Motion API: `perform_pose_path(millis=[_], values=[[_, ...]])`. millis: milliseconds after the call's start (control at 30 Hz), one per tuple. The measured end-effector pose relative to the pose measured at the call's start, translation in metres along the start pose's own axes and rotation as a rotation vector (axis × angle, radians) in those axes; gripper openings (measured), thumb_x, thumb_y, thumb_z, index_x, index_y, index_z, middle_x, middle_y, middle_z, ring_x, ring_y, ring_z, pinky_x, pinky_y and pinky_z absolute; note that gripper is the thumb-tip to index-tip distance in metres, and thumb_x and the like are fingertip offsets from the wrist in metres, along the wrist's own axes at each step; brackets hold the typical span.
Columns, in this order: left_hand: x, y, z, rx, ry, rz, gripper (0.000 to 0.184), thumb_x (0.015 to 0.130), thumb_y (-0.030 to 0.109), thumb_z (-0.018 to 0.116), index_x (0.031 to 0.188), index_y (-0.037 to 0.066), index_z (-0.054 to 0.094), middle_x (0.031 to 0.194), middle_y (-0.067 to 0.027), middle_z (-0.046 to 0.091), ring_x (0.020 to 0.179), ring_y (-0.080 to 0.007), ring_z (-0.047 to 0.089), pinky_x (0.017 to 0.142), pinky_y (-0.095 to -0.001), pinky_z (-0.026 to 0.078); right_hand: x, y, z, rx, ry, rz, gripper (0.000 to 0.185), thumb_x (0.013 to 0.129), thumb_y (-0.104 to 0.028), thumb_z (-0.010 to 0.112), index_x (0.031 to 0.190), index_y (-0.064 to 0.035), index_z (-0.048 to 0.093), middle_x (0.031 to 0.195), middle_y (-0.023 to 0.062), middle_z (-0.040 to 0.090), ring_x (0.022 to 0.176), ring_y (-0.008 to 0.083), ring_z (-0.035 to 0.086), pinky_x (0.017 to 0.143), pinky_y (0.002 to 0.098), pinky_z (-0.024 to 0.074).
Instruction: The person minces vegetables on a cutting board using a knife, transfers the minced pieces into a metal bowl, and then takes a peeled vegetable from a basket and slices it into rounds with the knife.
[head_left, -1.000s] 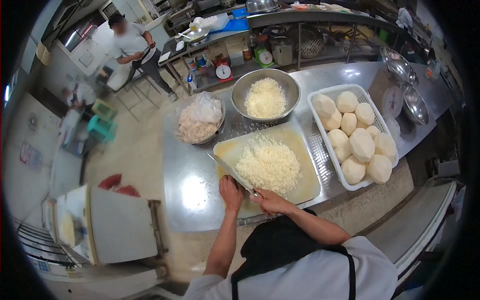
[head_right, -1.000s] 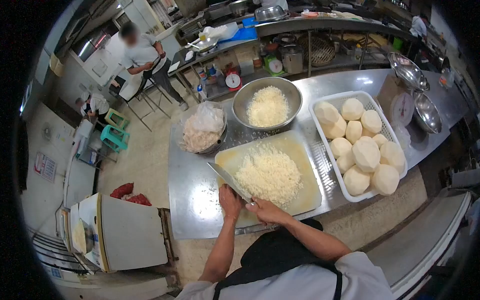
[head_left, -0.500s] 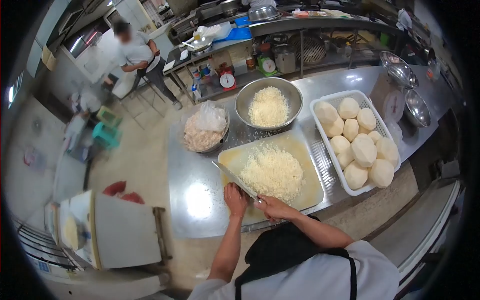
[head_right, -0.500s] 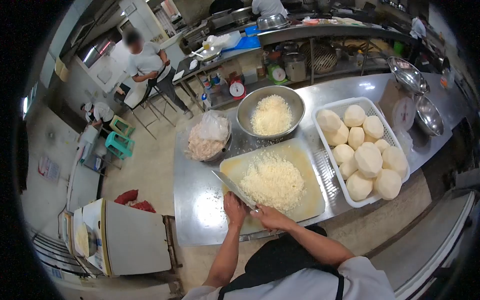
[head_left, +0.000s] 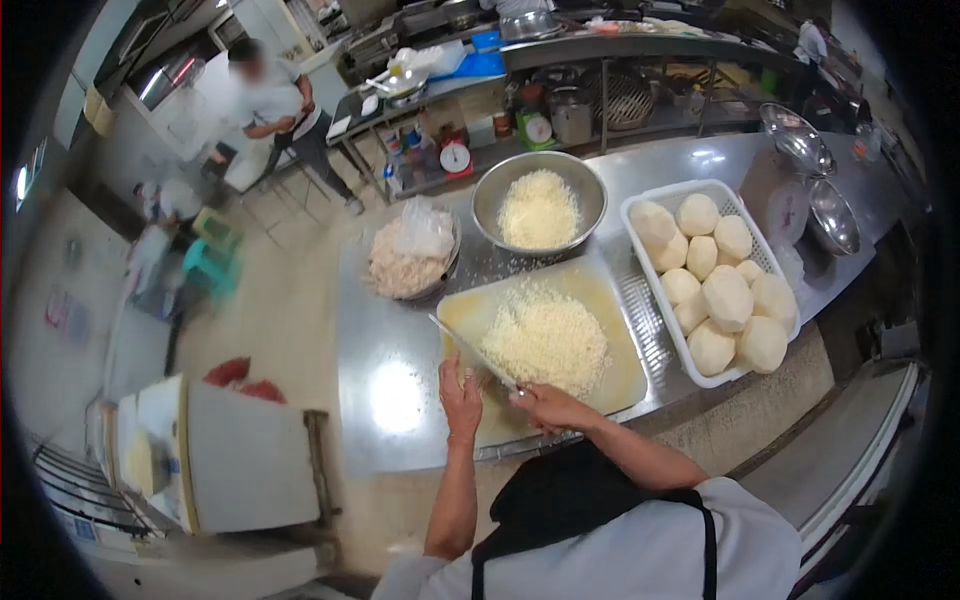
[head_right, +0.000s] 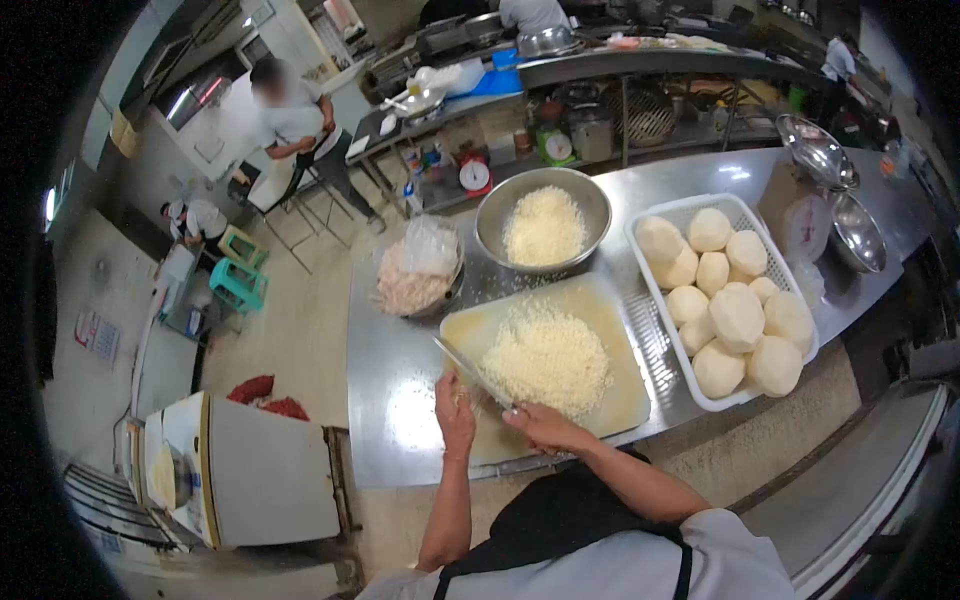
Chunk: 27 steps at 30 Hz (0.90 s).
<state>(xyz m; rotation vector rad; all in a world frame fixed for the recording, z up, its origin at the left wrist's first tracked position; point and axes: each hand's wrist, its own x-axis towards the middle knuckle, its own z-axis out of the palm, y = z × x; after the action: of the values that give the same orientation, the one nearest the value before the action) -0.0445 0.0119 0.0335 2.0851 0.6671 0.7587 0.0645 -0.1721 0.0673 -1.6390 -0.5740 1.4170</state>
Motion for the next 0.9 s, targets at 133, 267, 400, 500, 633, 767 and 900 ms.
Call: perform_pose_path(millis=[133,267,400,500,633,767,900], values=[[-0.019,0.08,-0.065,-0.442,-0.1,0.114,0.069,0.098,0.022,0.048,0.159,-0.005,0.03,0.166,-0.0227,0.03,0.157,-0.0354,0.023,0.128,-0.0454,0.014,0.009,0.016,0.004,-0.038,0.045,0.016,0.061,0.106,-0.05,0.052,0.144,-0.0028,0.046,0.068,0.006,0.057,0.05,0.015,0.055,0.046,0.0315,0.0477],[-0.029,0.092,-0.073,-0.658,-0.021,0.016,0.084,0.093,0.031,0.053,0.161,-0.006,0.021,0.169,-0.0232,0.022,0.159,-0.0347,0.015,0.129,-0.048,0.007,0.004,0.002,0.006,0.005,0.063,-0.015,0.069,0.106,-0.049,0.052,0.153,-0.0012,0.038,0.069,0.0076,0.056,0.051,0.0159,0.056,0.045,0.032,0.0453],[-0.02,0.075,-0.077,-0.637,0.004,0.033,0.075,0.096,0.034,0.05,0.155,-0.01,0.033,0.162,-0.0252,0.035,0.154,-0.0352,0.028,0.128,-0.0466,0.015,0.006,0.006,0.004,-0.001,0.065,-0.01,0.072,0.106,-0.048,0.051,0.158,-0.0017,0.032,0.068,0.0075,0.056,0.051,0.0152,0.056,0.044,0.0322,0.0439],[0.0,0.058,-0.081,-0.64,-0.09,0.056,0.071,0.096,0.034,0.051,0.15,-0.011,0.041,0.155,-0.0261,0.045,0.15,-0.0358,0.036,0.126,-0.0461,0.022,0.001,0.001,0.003,0.015,0.051,-0.02,0.073,0.106,-0.048,0.052,0.158,-0.0013,0.032,0.068,0.0075,0.056,0.052,0.0151,0.056,0.044,0.0322,0.0443],[0.049,0.082,-0.047,-0.613,-0.305,0.114,0.063,0.095,0.029,0.049,0.145,-0.009,0.051,0.148,-0.0247,0.055,0.145,-0.0343,0.046,0.124,-0.0434,0.028,-0.008,-0.009,-0.001,0.049,0.024,-0.005,0.066,0.107,-0.048,0.051,0.153,-0.0027,0.039,0.068,0.0058,0.055,0.051,0.0127,0.053,0.048,0.0314,0.0475],[0.059,0.122,0.009,-0.467,-0.442,0.281,0.055,0.095,0.027,0.05,0.138,-0.005,0.058,0.14,-0.0225,0.061,0.136,-0.0311,0.054,0.118,-0.0412,0.035,0.009,0.024,0.01,0.077,0.1,-0.044,0.053,0.107,-0.051,0.049,0.123,-0.0012,0.059,0.068,0.0068,0.057,0.049,0.014,0.053,0.046,0.0327,0.0461],[0.057,0.087,0.02,-0.462,0.037,0.134,0.027,0.1,0.018,0.054,0.112,-0.003,0.064,0.105,-0.0134,0.066,0.099,-0.0228,0.062,0.093,-0.0339,0.047,-0.012,0.003,-0.006,0.03,0.128,-0.017,0.051,0.107,-0.052,0.048,0.101,-0.0033,0.062,0.066,0.0057,0.057,0.052,0.0144,0.056,0.047,0.0328,0.0446]])
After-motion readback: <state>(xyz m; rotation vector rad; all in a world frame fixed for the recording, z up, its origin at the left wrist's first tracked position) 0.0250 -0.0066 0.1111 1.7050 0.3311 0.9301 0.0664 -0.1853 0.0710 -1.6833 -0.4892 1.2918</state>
